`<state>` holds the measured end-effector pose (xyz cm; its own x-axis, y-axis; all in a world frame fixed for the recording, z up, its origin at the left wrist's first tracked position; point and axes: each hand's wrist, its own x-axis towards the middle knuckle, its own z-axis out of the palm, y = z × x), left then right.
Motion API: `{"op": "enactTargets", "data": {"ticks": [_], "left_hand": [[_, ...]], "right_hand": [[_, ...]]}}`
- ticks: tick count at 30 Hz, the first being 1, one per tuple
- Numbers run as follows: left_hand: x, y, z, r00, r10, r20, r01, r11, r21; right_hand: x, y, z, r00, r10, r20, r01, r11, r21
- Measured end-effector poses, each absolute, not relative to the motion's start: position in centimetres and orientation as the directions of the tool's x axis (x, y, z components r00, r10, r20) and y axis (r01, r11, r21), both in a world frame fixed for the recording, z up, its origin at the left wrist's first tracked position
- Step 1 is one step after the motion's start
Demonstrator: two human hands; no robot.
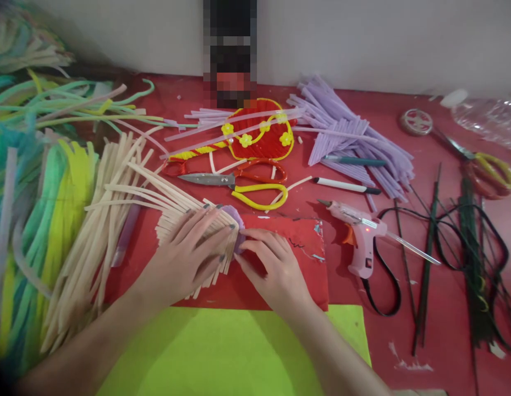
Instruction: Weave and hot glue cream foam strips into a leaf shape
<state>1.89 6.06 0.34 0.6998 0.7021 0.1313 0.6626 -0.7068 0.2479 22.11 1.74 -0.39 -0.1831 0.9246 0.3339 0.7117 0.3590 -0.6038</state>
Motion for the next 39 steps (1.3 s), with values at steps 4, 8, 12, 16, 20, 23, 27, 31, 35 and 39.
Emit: {"op": "enactTargets", "data": {"ticks": [4,8,12,16,20,23,27,31,35,39], "left_hand": [[1.75,6.03,0.13,0.716,0.683,0.146,0.635,-0.724,0.270],[1.65,6.01,-0.06,0.735,0.659,0.159,0.611,-0.746,0.264],[1.73,6.05,0.00,0.735,0.663,0.142,0.619,-0.741,0.259],[1.83,6.09,0.21,0.733,0.667,0.131,0.624,-0.737,0.260],[1.80,6.10,0.25,0.730,0.670,0.136,0.625,-0.734,0.264],[1.77,6.08,0.20,0.735,0.663,0.139,0.621,-0.741,0.255],[1.80,6.04,0.18,0.734,0.666,0.133,0.625,-0.739,0.251],[1.86,6.00,0.24,0.725,0.676,0.127,0.634,-0.729,0.260],[1.85,6.04,0.27,0.726,0.675,0.132,0.631,-0.730,0.262],[1.87,6.14,0.29,0.731,0.670,0.127,0.628,-0.734,0.259]], "right_hand": [[22.12,1.78,-0.29,-0.189,0.923,0.335,0.708,0.364,-0.605],[22.14,1.78,-0.27,-0.189,0.927,0.323,0.700,0.358,-0.618],[22.19,1.80,-0.33,-0.187,0.929,0.320,0.699,0.355,-0.621],[22.19,1.82,-0.35,-0.183,0.927,0.327,0.704,0.356,-0.615],[22.17,1.81,-0.31,-0.176,0.930,0.322,0.702,0.348,-0.621],[22.17,1.80,-0.31,-0.179,0.932,0.317,0.706,0.346,-0.619],[22.15,1.86,-0.24,-0.183,0.930,0.319,0.706,0.350,-0.615],[22.11,1.93,-0.07,-0.180,0.929,0.324,0.700,0.352,-0.622],[22.18,1.91,-0.07,-0.179,0.931,0.317,0.701,0.347,-0.623],[22.22,1.89,-0.13,-0.190,0.927,0.323,0.709,0.357,-0.608]]}}
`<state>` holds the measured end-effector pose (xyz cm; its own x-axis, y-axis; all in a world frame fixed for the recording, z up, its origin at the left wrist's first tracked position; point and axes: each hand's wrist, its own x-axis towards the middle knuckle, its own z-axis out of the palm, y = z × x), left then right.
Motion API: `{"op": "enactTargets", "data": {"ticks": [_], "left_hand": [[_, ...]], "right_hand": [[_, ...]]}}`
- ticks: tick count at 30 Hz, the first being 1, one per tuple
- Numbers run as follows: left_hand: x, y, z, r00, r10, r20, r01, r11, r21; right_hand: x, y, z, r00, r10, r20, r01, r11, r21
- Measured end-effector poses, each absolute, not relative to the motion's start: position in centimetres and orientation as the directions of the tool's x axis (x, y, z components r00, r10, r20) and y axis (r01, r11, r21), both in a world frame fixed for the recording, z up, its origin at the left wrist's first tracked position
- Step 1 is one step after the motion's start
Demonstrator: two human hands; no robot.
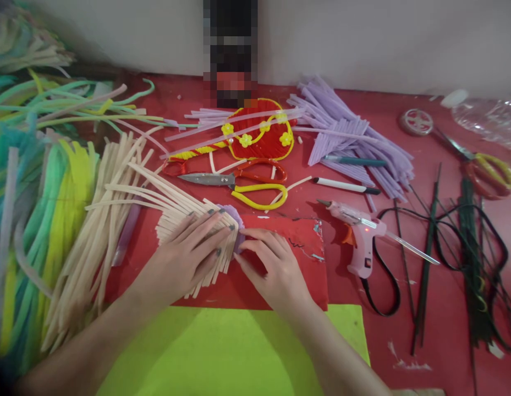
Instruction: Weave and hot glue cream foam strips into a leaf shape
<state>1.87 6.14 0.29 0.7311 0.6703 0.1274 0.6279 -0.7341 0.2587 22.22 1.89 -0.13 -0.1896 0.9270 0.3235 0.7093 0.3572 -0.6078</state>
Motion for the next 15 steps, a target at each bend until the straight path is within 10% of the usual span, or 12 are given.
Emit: {"op": "enactTargets", "data": {"ticks": [15], "left_hand": [[1.84,6.14,0.05,0.713,0.689,0.130,0.641,-0.716,0.277]], "right_hand": [[22.09,1.93,-0.20,-0.182,0.925,0.335,0.714,0.359,-0.602]]}}
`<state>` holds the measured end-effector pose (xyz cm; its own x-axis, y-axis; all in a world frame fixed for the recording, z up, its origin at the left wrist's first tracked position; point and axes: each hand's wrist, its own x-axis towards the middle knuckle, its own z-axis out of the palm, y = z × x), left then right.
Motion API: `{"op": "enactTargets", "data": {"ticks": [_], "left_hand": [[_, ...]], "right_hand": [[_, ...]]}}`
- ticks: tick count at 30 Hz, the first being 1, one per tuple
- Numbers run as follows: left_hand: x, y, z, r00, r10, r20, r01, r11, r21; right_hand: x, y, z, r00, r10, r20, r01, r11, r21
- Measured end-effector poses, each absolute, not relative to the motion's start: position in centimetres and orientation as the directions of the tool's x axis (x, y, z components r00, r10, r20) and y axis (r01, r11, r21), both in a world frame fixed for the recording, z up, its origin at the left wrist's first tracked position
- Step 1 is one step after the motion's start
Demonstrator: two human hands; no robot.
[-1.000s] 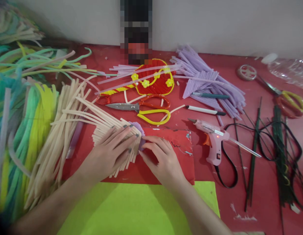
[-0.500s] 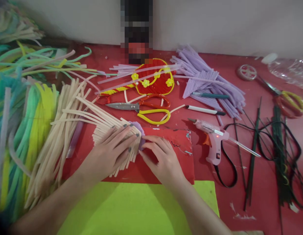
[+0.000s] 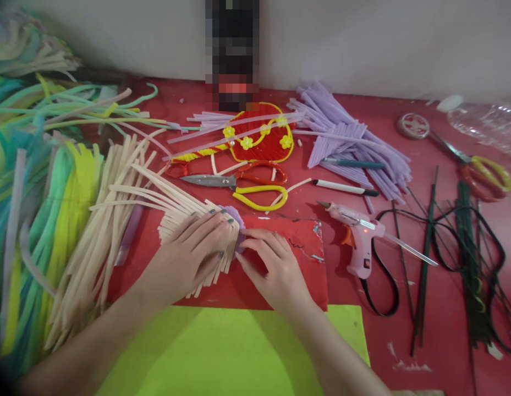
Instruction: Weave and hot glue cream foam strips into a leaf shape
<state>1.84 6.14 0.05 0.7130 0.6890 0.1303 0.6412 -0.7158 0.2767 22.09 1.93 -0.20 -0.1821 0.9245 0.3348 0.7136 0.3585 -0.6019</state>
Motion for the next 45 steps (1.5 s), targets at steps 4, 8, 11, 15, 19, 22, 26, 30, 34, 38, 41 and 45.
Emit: {"op": "enactTargets", "data": {"ticks": [4,8,11,15,19,22,26,30,34,38,41,45], "left_hand": [[1.97,6.10,0.36,0.714,0.688,0.129,0.650,-0.720,0.244],[2.01,6.10,0.27,0.712,0.695,0.102,0.657,-0.710,0.255],[1.95,6.11,0.05,0.709,0.697,0.107,0.657,-0.708,0.259],[1.83,6.08,-0.10,0.716,0.690,0.110,0.650,-0.715,0.258],[1.71,6.06,-0.09,0.719,0.686,0.110,0.641,-0.716,0.277],[1.66,6.06,-0.05,0.723,0.683,0.102,0.635,-0.715,0.293],[1.65,6.07,-0.02,0.724,0.683,0.100,0.635,-0.716,0.290],[1.66,6.09,0.01,0.723,0.683,0.108,0.636,-0.718,0.284],[1.71,6.10,0.08,0.723,0.681,0.115,0.634,-0.720,0.280],[1.70,6.11,0.07,0.723,0.682,0.114,0.633,-0.719,0.288],[1.68,6.11,0.00,0.719,0.685,0.121,0.633,-0.716,0.294],[1.72,6.06,-0.05,0.715,0.689,0.122,0.639,-0.714,0.287]], "right_hand": [[22.05,1.83,-0.19,-0.181,0.928,0.325,0.714,0.351,-0.606],[22.12,1.70,-0.24,-0.191,0.932,0.309,0.717,0.347,-0.605],[22.20,1.64,-0.30,-0.195,0.934,0.298,0.718,0.343,-0.606],[22.27,1.65,-0.37,-0.196,0.930,0.310,0.719,0.351,-0.600],[22.36,1.70,-0.44,-0.199,0.929,0.311,0.720,0.354,-0.597],[22.44,1.74,-0.43,-0.200,0.930,0.308,0.710,0.355,-0.608],[22.50,1.76,-0.35,-0.201,0.931,0.306,0.708,0.354,-0.611],[22.48,1.77,-0.28,-0.202,0.932,0.299,0.707,0.351,-0.615],[22.49,1.71,-0.26,-0.205,0.932,0.301,0.707,0.353,-0.613],[22.50,1.62,-0.33,-0.201,0.935,0.294,0.707,0.346,-0.617],[22.47,1.63,-0.34,-0.197,0.934,0.298,0.708,0.346,-0.616],[22.43,1.70,-0.26,-0.199,0.933,0.299,0.710,0.347,-0.613]]}}
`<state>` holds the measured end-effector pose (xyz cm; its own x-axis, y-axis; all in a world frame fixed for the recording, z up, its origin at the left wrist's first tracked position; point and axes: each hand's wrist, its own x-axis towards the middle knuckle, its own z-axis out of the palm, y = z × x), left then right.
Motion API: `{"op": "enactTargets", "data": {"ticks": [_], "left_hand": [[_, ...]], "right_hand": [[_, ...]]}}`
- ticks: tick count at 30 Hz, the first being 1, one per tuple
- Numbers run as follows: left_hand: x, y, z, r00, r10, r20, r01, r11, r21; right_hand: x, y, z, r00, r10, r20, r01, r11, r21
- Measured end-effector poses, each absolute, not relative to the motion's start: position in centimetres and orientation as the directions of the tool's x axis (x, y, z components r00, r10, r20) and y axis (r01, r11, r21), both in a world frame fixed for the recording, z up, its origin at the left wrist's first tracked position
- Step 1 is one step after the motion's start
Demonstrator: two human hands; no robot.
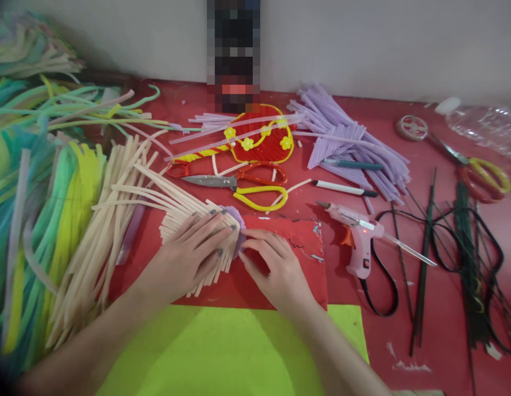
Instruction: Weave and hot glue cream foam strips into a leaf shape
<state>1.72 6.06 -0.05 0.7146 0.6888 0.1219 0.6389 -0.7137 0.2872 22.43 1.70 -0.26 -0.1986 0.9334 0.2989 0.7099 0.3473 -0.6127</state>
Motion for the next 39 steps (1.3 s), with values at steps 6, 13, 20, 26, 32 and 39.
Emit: {"op": "enactTargets", "data": {"ticks": [6,13,20,26,32,39], "left_hand": [[1.77,6.04,-0.07,0.716,0.685,0.130,0.636,-0.718,0.281],[1.81,6.09,-0.16,0.698,0.697,0.165,0.635,-0.709,0.306],[1.79,6.11,0.11,0.708,0.694,0.131,0.636,-0.707,0.311],[1.77,6.05,-0.14,0.708,0.692,0.138,0.639,-0.712,0.291],[1.79,6.00,-0.10,0.716,0.689,0.112,0.642,-0.713,0.282],[1.97,6.12,0.40,0.724,0.686,0.069,0.646,-0.710,0.279]], "right_hand": [[22.50,1.67,-0.36,-0.195,0.936,0.294,0.710,0.342,-0.615],[22.43,1.74,-0.18,-0.193,0.936,0.293,0.709,0.340,-0.618],[22.46,1.72,-0.33,-0.197,0.935,0.296,0.709,0.344,-0.616],[22.46,1.76,-0.31,-0.202,0.933,0.298,0.712,0.348,-0.609],[22.33,1.88,-0.10,-0.195,0.934,0.299,0.714,0.344,-0.610],[22.41,1.84,-0.31,-0.181,0.940,0.290,0.709,0.329,-0.624]]}}
